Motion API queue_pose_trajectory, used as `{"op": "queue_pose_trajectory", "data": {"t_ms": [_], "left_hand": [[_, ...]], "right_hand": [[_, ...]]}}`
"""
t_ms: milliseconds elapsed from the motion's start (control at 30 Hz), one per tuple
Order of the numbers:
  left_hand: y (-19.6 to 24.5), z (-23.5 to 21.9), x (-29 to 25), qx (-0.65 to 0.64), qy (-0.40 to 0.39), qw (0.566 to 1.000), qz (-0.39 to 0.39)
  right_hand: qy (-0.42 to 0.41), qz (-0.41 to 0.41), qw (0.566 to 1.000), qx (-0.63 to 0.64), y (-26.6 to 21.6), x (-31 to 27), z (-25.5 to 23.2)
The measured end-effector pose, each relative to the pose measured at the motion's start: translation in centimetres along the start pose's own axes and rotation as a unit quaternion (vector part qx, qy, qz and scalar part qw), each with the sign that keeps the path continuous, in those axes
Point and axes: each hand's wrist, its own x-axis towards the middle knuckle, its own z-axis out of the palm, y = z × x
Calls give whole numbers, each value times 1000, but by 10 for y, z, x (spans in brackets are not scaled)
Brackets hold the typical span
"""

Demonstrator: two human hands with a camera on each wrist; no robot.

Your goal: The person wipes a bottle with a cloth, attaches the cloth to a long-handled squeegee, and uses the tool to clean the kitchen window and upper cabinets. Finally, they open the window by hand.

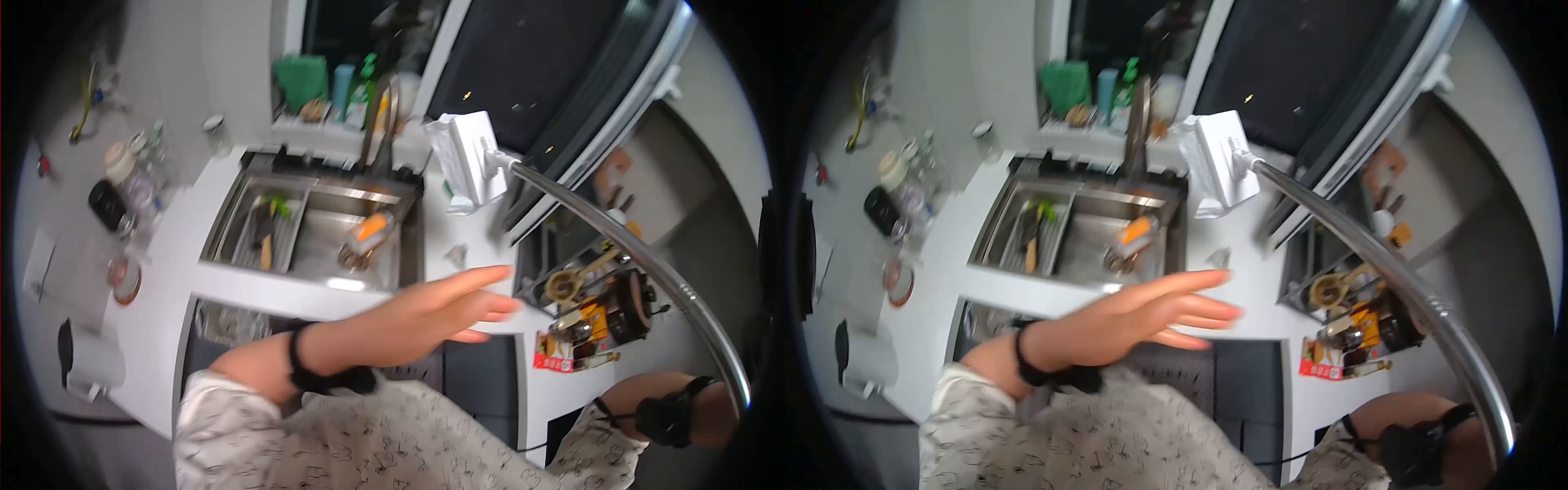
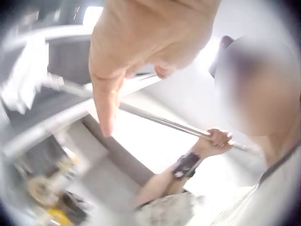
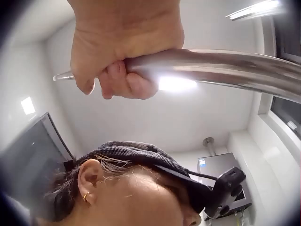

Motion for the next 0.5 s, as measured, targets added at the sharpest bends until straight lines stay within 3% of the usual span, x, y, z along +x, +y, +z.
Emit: {"op": "queue_pose_trajectory", "data": {"t_ms": [100, 167, 233, 367, 433, 500], "left_hand": [[32, 43, 86, -255, -135, 957, 7], [50, 60, 120, -336, -222, 914, 45], [55, 71, 151, -437, -206, 874, 53], [72, 54, 203, -446, -168, 871, 118], [91, 44, 208, -482, -193, 847, 111], [106, 36, 213, -524, -204, 817, 127]], "right_hand": [[-75, -3, 996, -43, -15, 19, 13], [-114, 2, 990, -82, -19, 32, 26], [-130, 17, 983, -132, -14, 43, 37], [-79, 136, 947, -278, 26, 53, 72], [-63, 137, 939, -309, 41, 51, 84], [94, 77, 903, -412, 59, 49, 104]]}}
